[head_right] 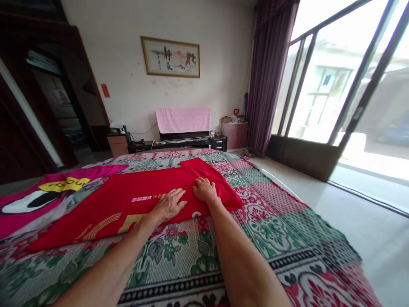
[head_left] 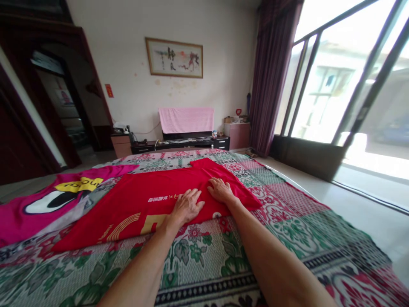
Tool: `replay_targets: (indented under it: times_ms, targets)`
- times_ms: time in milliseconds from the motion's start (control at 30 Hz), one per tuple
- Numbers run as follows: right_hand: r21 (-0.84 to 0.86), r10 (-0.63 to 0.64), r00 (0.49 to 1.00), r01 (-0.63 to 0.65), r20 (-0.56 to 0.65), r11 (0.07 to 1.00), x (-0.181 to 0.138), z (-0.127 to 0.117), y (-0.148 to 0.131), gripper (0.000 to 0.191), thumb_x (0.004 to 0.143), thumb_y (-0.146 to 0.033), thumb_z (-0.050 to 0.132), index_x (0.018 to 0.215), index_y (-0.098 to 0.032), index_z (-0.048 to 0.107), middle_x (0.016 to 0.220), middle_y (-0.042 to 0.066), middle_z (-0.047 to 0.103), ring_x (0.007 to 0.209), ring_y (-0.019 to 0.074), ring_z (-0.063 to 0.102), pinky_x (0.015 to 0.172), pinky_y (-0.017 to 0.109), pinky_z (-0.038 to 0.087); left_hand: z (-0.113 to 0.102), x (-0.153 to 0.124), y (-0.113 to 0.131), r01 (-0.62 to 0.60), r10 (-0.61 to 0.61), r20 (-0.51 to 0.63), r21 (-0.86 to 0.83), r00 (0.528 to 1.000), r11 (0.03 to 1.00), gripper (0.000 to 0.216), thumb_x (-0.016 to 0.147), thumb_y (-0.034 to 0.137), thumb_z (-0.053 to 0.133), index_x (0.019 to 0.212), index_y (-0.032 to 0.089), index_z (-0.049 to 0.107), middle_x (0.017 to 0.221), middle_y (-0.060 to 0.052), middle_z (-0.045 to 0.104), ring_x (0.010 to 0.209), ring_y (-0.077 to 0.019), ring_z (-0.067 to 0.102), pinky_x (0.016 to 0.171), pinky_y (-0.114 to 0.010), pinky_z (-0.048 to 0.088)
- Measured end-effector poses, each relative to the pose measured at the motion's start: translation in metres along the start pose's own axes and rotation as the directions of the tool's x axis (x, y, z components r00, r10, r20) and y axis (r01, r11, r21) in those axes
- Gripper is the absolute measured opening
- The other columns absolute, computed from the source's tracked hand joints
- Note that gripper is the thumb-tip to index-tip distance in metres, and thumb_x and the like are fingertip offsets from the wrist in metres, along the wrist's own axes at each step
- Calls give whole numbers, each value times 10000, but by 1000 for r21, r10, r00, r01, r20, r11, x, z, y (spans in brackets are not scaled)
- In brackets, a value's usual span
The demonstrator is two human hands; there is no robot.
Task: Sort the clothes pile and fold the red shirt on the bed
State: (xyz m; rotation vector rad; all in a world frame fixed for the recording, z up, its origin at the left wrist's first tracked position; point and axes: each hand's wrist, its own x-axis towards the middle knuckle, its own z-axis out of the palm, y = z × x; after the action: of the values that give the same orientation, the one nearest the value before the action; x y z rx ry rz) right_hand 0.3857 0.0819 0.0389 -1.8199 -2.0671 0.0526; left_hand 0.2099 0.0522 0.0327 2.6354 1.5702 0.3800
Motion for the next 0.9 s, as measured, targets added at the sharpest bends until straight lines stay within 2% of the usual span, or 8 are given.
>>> replay_targets:
  times_ms: [100,200,367,500,600,700,800,900]
  targets:
    - [16,13,999,-12,-48,1000,0,0,2,408,881,-339,396,1251,-208,510,1346,85,513,1216,241,437,970,424,322,-6,-6,0,7,-7,-5,6,1000,1000,530,891,441,395,1365,209,440,1442,-83,419,1328,-261,363,1084,-471,295]
    - [40,19,997,-16,-72,999,1,-1,5,370,881,-311,394,1202,-205,544,1275,83,572,1162,226,496,933,370,361,-17,-21,-13,34,-33,-15,49,999,998,509,885,445,412,1345,233,465,1429,-79,436,1322,-268,370,1078,-502,289]
    - [101,4,986,13,-169,995,3,4,9,319,834,-247,464,1110,-194,614,1136,68,653,1064,203,574,898,303,408,-32,-69,-64,85,-76,-69,139,995,987,465,890,414,405,1293,219,531,1400,-95,471,1299,-253,405,1074,-471,299]
    - [149,37,960,5,-278,989,9,-5,4,358,825,-174,445,1134,-177,625,1167,67,649,1061,169,589,932,252,400,-26,-97,-96,176,-163,-94,145,982,974,457,911,414,341,1273,231,551,1401,-74,474,1294,-243,410,1043,-467,343]
    - [209,153,924,-82,-350,974,9,-25,3,354,807,-170,450,1087,-186,666,1082,61,692,1001,172,622,905,247,422,-19,-101,-100,172,-156,-124,136,980,976,471,915,439,318,1271,241,556,1401,-68,476,1285,-255,420,1023,-469,366]
    - [218,259,902,-192,-344,957,1,-51,14,343,790,-188,460,1034,-196,701,997,52,720,948,191,642,852,255,445,-18,-99,-97,164,-146,-150,116,978,980,459,909,432,339,1253,238,573,1387,-80,489,1267,-278,438,1011,-493,368]
    - [189,292,903,-242,-315,952,-15,-70,33,315,777,-208,472,963,-207,725,953,32,728,916,188,646,816,244,445,-19,-98,-96,155,-137,-176,91,975,984,441,904,411,357,1231,232,592,1368,-94,509,1254,-285,449,1002,-502,372]
    - [147,276,925,-245,-260,958,-35,-77,48,287,772,-239,487,925,-215,729,916,17,730,879,167,646,779,216,436,-18,-99,-97,148,-131,-188,80,973,986,438,900,415,364,1222,235,598,1362,-102,513,1250,-290,452,994,-512,374]
